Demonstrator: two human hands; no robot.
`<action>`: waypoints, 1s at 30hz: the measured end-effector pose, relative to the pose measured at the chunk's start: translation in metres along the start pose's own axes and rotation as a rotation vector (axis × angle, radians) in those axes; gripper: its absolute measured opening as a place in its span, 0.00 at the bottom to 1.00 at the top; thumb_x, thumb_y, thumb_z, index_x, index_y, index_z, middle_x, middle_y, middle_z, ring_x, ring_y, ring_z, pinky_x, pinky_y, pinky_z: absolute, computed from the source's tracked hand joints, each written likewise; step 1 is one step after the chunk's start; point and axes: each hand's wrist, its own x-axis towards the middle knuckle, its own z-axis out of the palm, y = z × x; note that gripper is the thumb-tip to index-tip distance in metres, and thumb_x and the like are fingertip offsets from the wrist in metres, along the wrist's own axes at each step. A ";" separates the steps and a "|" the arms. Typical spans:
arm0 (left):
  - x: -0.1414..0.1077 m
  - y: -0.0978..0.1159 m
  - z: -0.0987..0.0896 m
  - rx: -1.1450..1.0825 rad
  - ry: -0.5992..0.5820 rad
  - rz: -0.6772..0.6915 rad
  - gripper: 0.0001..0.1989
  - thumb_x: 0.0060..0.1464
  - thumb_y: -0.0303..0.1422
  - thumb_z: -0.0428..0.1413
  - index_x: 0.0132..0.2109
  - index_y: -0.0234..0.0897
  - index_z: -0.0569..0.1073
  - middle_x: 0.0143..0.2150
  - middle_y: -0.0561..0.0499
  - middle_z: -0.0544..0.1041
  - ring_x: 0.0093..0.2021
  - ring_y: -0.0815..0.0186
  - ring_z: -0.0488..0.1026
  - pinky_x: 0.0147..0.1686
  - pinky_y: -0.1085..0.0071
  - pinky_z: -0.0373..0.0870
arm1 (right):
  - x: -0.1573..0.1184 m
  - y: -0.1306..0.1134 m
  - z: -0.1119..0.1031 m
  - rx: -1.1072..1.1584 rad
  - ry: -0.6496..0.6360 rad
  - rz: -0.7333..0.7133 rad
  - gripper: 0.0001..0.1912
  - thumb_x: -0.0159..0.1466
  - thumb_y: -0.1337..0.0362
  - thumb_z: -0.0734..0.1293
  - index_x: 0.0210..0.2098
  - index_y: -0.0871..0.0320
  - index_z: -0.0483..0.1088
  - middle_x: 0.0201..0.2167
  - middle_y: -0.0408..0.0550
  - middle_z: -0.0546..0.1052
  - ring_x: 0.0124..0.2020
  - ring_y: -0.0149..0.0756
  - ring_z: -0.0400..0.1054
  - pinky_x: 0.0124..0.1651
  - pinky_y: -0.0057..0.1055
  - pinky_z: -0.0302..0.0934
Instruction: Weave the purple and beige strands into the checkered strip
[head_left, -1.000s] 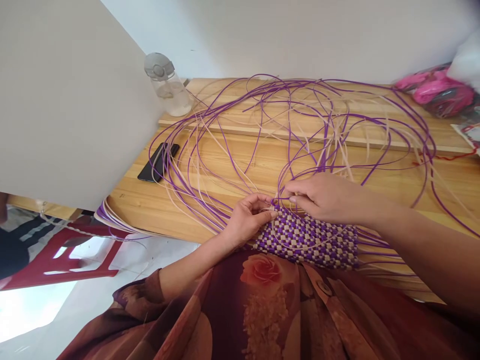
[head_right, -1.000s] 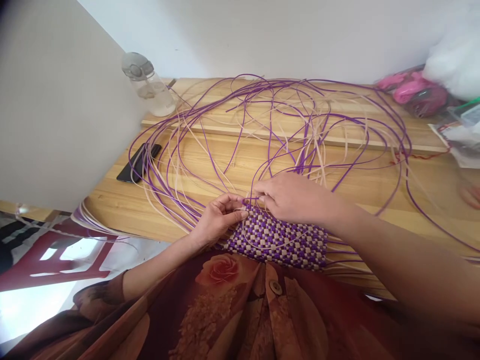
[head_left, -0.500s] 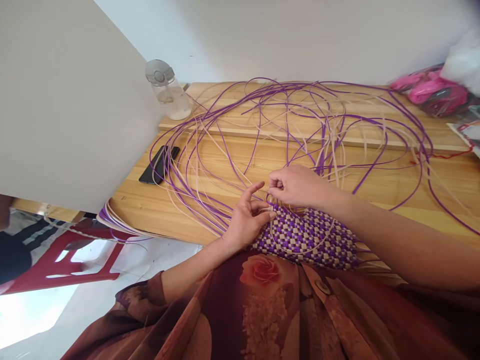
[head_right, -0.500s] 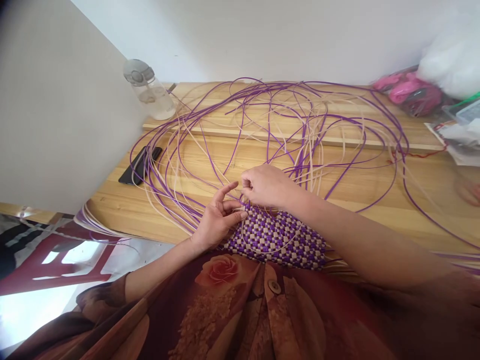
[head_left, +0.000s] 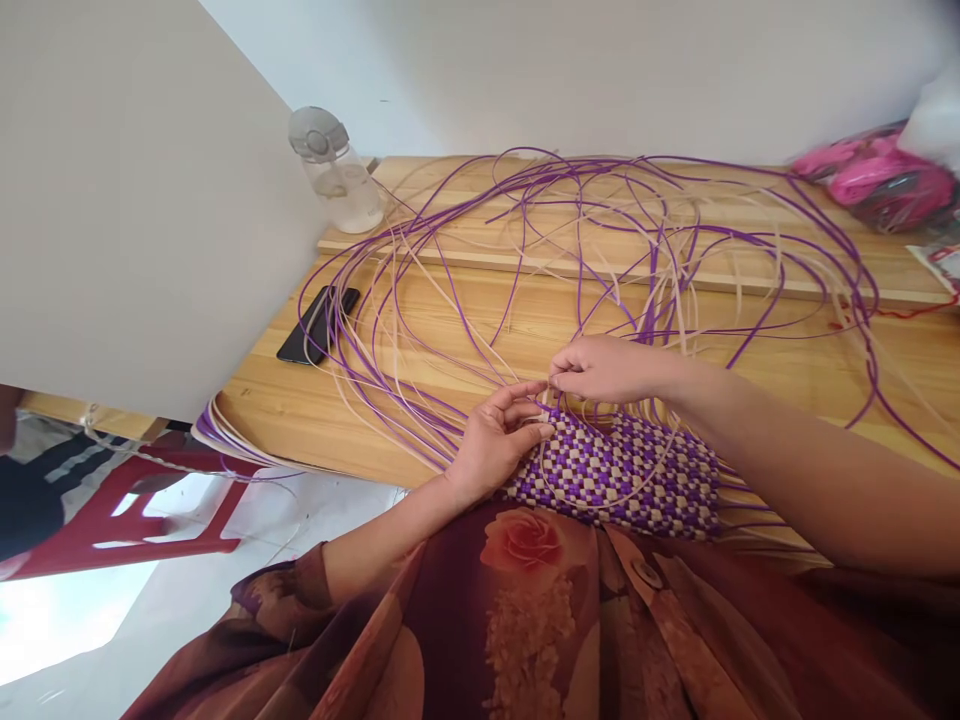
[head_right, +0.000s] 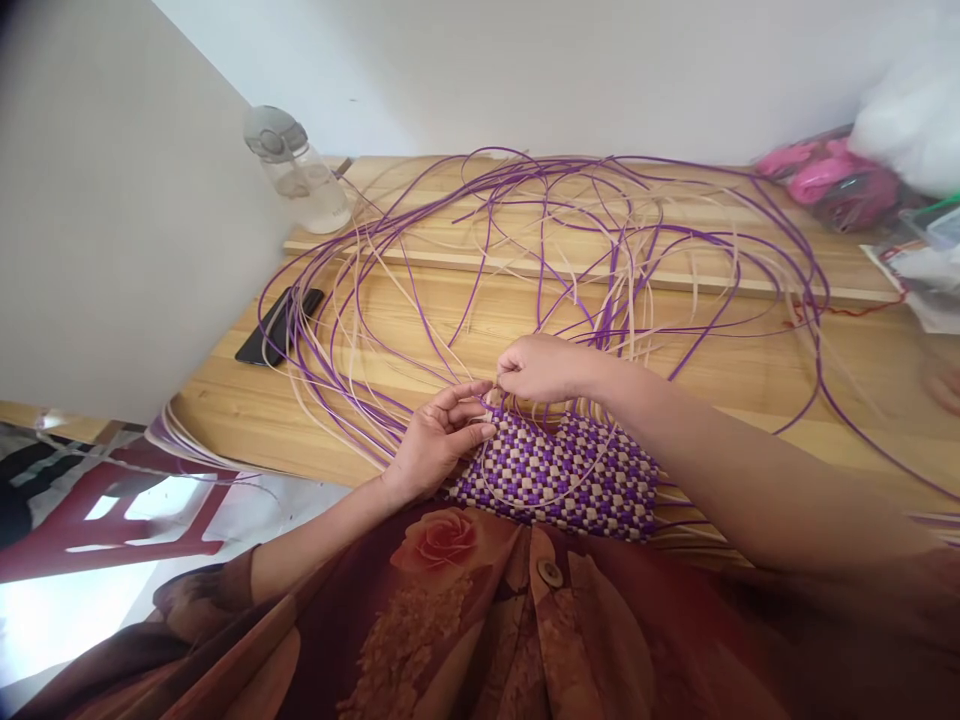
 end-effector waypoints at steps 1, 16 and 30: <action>0.000 -0.001 0.000 -0.007 0.005 -0.002 0.26 0.44 0.28 0.67 0.52 0.37 0.72 0.35 0.53 0.77 0.33 0.73 0.72 0.37 0.76 0.65 | 0.002 0.000 0.000 0.122 -0.055 0.020 0.09 0.57 0.65 0.62 0.21 0.60 0.65 0.17 0.41 0.64 0.19 0.25 0.54 0.25 0.26 0.47; 0.003 0.008 0.000 -0.164 -0.035 -0.190 0.19 0.39 0.27 0.69 0.41 0.35 0.76 0.35 0.51 0.78 0.34 0.72 0.72 0.36 0.75 0.65 | -0.053 0.008 0.025 0.574 -0.082 0.023 0.09 0.63 0.60 0.61 0.30 0.59 0.63 0.20 0.41 0.69 0.19 0.25 0.61 0.22 0.23 0.55; 0.008 0.019 0.020 -0.022 0.157 -0.270 0.15 0.39 0.37 0.67 0.26 0.34 0.69 0.19 0.57 0.65 0.19 0.76 0.57 0.21 0.74 0.50 | -0.050 0.002 0.072 0.577 0.360 -0.138 0.13 0.60 0.62 0.61 0.21 0.58 0.57 0.18 0.37 0.55 0.22 0.25 0.49 0.26 0.27 0.45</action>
